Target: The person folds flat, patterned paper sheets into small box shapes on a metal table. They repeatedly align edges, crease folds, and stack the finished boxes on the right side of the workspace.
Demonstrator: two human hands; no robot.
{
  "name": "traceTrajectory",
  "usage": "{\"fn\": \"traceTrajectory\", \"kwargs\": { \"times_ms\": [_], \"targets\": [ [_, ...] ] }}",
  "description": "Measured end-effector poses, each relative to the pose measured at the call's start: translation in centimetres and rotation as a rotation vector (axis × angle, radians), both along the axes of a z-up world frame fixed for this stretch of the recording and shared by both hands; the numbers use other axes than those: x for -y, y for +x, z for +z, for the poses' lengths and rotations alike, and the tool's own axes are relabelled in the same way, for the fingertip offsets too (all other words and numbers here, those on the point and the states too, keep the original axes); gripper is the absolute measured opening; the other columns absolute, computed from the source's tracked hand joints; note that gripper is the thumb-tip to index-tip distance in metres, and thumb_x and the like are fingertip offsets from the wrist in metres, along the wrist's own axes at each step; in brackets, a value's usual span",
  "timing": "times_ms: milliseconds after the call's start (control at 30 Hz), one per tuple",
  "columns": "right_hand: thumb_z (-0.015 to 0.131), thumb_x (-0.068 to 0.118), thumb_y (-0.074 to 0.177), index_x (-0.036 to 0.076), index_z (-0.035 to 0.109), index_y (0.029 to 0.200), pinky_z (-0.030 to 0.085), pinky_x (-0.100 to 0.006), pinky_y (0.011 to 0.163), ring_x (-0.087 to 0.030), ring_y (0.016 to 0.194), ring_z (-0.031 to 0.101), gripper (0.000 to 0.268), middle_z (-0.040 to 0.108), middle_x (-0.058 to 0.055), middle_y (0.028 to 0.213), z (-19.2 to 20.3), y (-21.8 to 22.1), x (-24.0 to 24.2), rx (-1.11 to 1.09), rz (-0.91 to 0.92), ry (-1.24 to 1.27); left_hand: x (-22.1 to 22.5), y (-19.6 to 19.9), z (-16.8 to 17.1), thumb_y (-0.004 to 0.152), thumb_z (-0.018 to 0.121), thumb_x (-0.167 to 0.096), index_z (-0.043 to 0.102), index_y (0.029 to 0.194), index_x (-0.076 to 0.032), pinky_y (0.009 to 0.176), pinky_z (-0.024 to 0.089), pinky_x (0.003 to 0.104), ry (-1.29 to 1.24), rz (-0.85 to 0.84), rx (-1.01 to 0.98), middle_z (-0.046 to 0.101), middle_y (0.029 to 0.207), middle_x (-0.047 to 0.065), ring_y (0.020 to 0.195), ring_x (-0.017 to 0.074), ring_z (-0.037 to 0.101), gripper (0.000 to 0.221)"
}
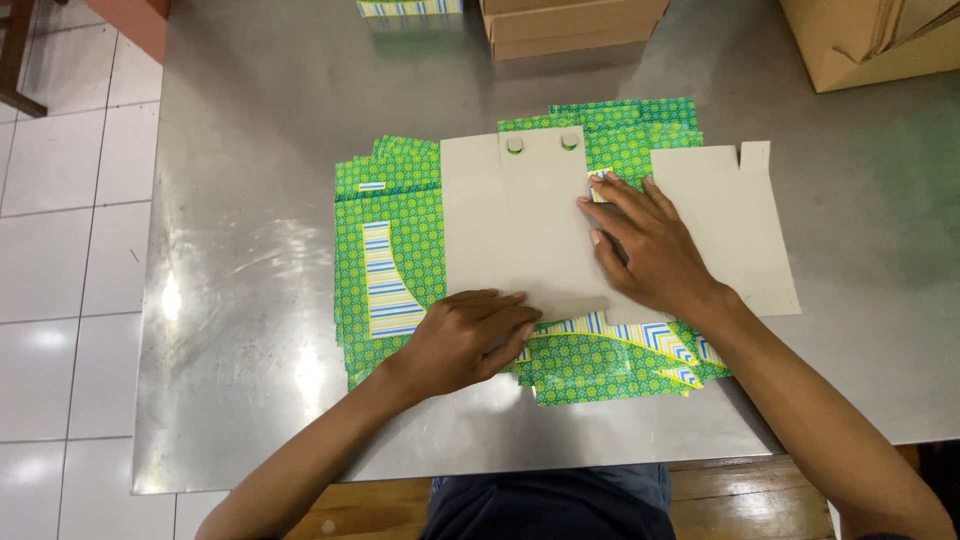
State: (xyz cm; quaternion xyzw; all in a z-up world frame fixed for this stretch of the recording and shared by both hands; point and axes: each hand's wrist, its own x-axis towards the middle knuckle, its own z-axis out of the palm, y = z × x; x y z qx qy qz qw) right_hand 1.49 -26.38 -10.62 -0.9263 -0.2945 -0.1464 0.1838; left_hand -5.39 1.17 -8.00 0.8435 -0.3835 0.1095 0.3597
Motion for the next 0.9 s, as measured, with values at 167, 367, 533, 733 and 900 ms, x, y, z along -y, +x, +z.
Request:
{"fn": "traceTrajectory", "kwargs": {
  "times_ms": [167,367,533,733,900],
  "targets": [
    [0.056,0.019,0.101,0.010,0.067,0.133,0.029,-0.057,0.120,-0.033,0.142,0.051,0.035,0.060,-0.014,0.144,0.2,0.0,0.0,-0.008,-0.002,-0.003,-0.5,0.6,-1.0,0.091,0.067,-0.011,0.076,0.107,-0.009,0.085,0.062,0.043,-0.013,0.013,-0.010,0.079,0.091,0.016,0.092,0.0345,0.077,0.019],
    [0.055,0.020,0.101,0.011,0.066,0.135,0.028,-0.056,0.121,-0.032,0.142,0.049,0.036,0.059,-0.014,0.145,0.4,0.0,0.1,-0.038,0.008,-0.019,-1.1,2.3,-1.0,0.088,0.072,-0.007,0.078,0.102,-0.010,0.097,0.054,0.043,-0.068,-0.019,-0.104,0.080,0.101,0.009,0.109,0.0296,0.073,0.015],
    [0.055,0.020,0.101,0.010,0.064,0.136,0.026,-0.058,0.121,-0.033,0.144,0.047,0.037,0.056,-0.015,0.149,0.7,0.0,0.4,-0.098,0.019,0.016,-0.9,2.8,-2.2,0.091,0.076,-0.013,0.077,0.101,-0.011,0.101,0.048,0.042,-0.068,0.022,-0.103,0.077,0.114,0.004,0.118,0.0272,0.067,0.010],
    [0.058,0.018,0.100,0.009,0.061,0.140,0.023,-0.060,0.122,-0.036,0.146,0.042,0.041,0.051,-0.017,0.152,0.6,0.0,0.2,-0.120,0.022,0.091,-1.0,2.4,-1.7,0.092,0.076,-0.017,0.059,0.139,-0.007,0.102,0.045,0.046,-0.025,0.140,-0.132,0.067,0.130,0.012,0.122,0.0316,0.061,0.051],
    [0.062,0.018,0.098,0.010,0.052,0.149,0.015,-0.063,0.122,-0.039,0.149,0.035,0.053,0.044,-0.020,0.158,1.0,-0.2,-0.2,-0.054,-0.001,0.093,-0.7,2.3,-1.7,0.093,0.076,-0.018,0.045,0.150,-0.002,0.110,0.039,0.053,0.007,0.192,-0.162,0.061,0.134,0.019,0.124,0.0366,0.057,0.067]
  ]
}}
